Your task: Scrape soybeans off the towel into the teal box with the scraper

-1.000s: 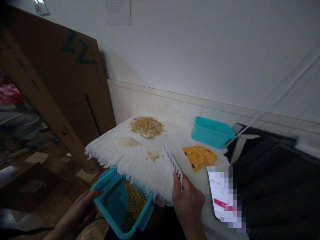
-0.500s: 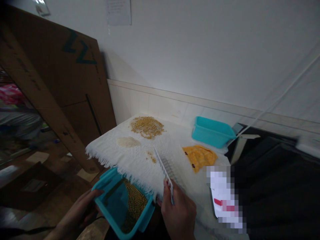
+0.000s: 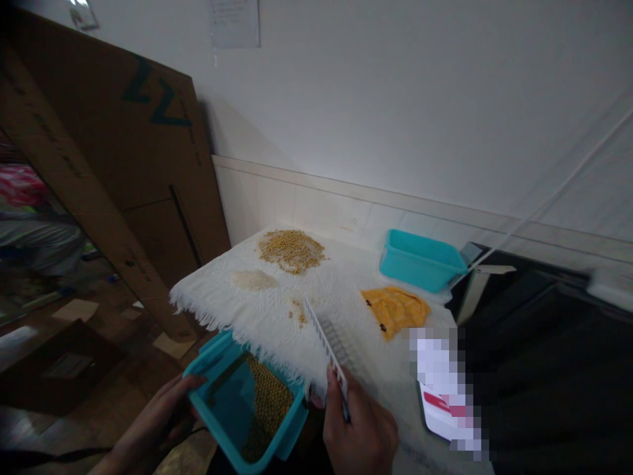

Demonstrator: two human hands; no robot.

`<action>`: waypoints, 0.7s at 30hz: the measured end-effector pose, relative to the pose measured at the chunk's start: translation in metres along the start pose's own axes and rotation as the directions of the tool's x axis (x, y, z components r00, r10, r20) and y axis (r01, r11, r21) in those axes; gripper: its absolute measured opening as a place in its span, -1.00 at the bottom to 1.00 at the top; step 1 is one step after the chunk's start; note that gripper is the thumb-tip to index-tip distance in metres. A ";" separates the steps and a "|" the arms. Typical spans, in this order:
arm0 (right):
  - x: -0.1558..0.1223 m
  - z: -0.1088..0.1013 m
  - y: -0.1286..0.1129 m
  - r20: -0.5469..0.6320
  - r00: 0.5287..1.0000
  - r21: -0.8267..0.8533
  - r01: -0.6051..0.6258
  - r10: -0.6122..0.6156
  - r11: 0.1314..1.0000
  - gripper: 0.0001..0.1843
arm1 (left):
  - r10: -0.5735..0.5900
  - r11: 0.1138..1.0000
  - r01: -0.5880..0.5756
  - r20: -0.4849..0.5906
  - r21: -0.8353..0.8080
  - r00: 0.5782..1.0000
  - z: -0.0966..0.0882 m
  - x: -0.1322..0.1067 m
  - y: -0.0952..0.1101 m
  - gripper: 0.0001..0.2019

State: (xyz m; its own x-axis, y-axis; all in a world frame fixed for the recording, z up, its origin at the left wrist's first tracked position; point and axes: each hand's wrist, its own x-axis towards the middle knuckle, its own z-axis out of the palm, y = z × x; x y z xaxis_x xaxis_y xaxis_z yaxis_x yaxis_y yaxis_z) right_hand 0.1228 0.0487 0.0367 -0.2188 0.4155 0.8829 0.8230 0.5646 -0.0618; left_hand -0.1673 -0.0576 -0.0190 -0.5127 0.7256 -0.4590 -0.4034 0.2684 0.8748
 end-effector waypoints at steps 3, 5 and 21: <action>-0.010 -0.003 0.001 0.019 0.998 -0.049 0.053 -0.053 0.997 -0.48 | -0.003 1.000 0.003 0.007 0.011 1.000 -0.002 0.004 -0.004 -0.52; -0.017 -0.005 0.005 0.034 0.996 -0.064 0.089 -0.087 0.994 -0.58 | -0.005 1.000 0.005 0.005 0.012 1.000 -0.003 0.007 -0.007 -0.53; -0.029 -0.010 0.012 -0.011 0.994 -0.056 0.107 -0.108 0.993 -0.66 | -0.001 1.000 0.002 -0.019 0.029 1.000 -0.002 0.005 -0.010 -0.52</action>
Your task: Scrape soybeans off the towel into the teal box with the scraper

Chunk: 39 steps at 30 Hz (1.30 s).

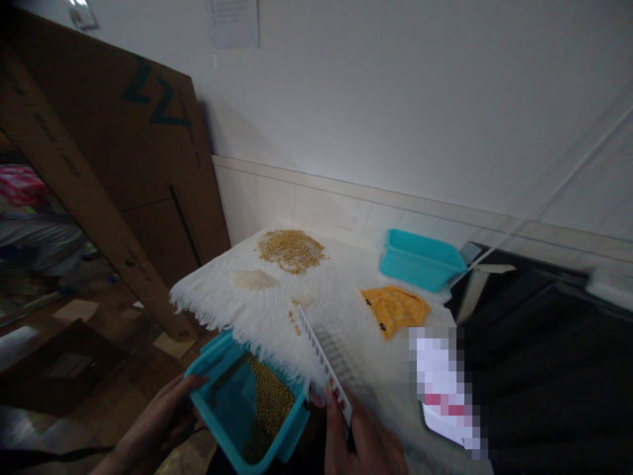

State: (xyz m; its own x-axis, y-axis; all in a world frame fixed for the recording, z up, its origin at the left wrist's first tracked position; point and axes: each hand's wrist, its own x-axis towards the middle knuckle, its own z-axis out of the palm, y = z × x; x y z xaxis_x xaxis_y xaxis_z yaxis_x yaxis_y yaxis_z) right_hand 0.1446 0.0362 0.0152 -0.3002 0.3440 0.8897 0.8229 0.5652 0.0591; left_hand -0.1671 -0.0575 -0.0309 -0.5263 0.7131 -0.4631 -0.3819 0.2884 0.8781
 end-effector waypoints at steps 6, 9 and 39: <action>-0.004 -0.001 -0.009 0.012 0.995 0.071 -0.096 0.095 0.993 -0.65 | -0.008 1.000 0.008 -0.001 0.009 1.000 0.009 -0.013 0.019 -0.51; -0.008 -0.001 -0.012 0.065 0.986 0.078 -0.161 0.156 0.984 -0.60 | -0.039 0.999 0.039 0.026 0.027 0.999 0.014 -0.018 0.028 -0.51; 0.066 0.025 -0.011 0.144 0.976 0.231 -0.195 0.165 0.953 -0.29 | -0.028 0.999 0.027 0.036 0.025 0.999 0.011 -0.015 0.024 -0.56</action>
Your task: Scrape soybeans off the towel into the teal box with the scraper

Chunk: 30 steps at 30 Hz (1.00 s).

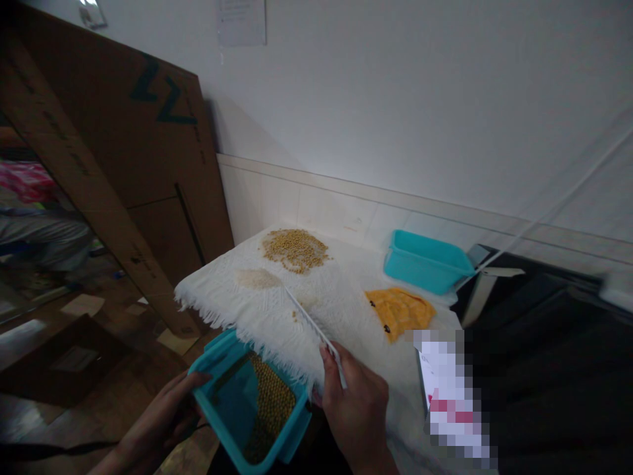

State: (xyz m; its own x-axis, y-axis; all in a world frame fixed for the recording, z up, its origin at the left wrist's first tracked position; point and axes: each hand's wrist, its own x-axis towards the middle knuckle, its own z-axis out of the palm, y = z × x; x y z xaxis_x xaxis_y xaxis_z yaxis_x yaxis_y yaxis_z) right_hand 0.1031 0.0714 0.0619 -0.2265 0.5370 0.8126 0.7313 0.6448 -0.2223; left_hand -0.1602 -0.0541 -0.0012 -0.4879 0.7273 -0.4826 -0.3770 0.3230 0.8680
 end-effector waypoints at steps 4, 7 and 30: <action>0.000 0.004 0.000 0.017 1.000 0.015 -0.011 0.011 1.000 -0.29 | 0.008 1.000 -0.008 -0.003 -0.001 1.000 -0.006 0.008 -0.011 -0.58; -0.001 0.007 0.001 0.027 0.999 0.019 -0.044 0.043 0.999 -0.31 | 0.017 1.000 -0.016 0.014 -0.015 1.000 -0.010 0.015 -0.020 -0.60; -0.007 -0.005 -0.005 0.091 0.996 0.236 -0.012 -0.010 0.972 -0.47 | 0.015 0.999 -0.015 0.013 -0.052 1.000 -0.017 0.019 -0.024 -0.60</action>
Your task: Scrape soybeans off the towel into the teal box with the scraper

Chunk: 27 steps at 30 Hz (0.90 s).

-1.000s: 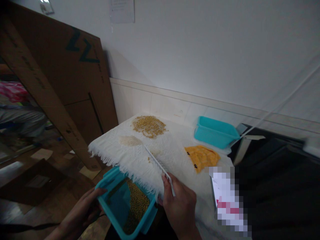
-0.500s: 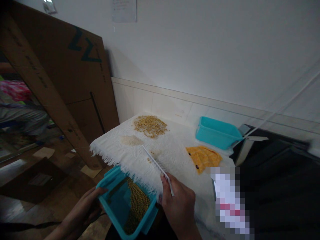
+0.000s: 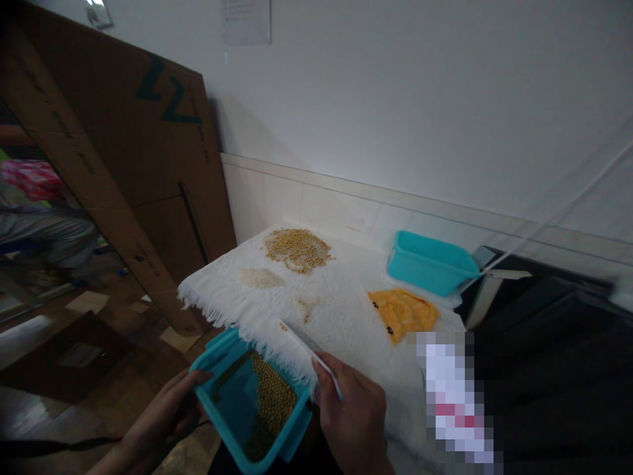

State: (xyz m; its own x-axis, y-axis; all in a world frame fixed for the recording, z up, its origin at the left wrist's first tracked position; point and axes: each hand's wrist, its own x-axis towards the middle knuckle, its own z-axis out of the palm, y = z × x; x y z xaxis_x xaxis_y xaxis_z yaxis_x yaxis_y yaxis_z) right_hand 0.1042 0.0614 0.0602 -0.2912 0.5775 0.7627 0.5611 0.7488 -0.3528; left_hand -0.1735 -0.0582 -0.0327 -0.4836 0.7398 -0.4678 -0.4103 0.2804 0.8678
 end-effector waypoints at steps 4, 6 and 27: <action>-0.012 -0.008 0.001 0.078 0.997 0.061 -0.009 0.004 0.998 -0.55 | -0.020 0.999 0.020 -0.010 0.028 1.000 0.000 0.000 0.001 -0.59; -0.020 -0.013 0.004 0.153 0.988 0.077 -0.031 0.019 0.997 -0.61 | -0.004 1.000 0.004 -0.007 0.028 1.000 0.000 0.001 0.001 -0.60; -0.045 -0.015 0.063 -0.029 0.967 -0.171 -0.253 0.252 0.952 -0.40 | -0.004 1.000 0.004 0.007 0.014 1.000 0.009 -0.006 0.004 -0.57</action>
State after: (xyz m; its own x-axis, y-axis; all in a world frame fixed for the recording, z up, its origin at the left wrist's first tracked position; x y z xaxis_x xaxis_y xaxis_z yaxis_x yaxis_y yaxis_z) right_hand 0.1639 0.0777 0.0123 -0.1177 0.7377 0.6648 0.7403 0.5113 -0.4364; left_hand -0.1648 -0.0562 -0.0249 -0.4762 0.7433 -0.4698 -0.4011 0.2919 0.8683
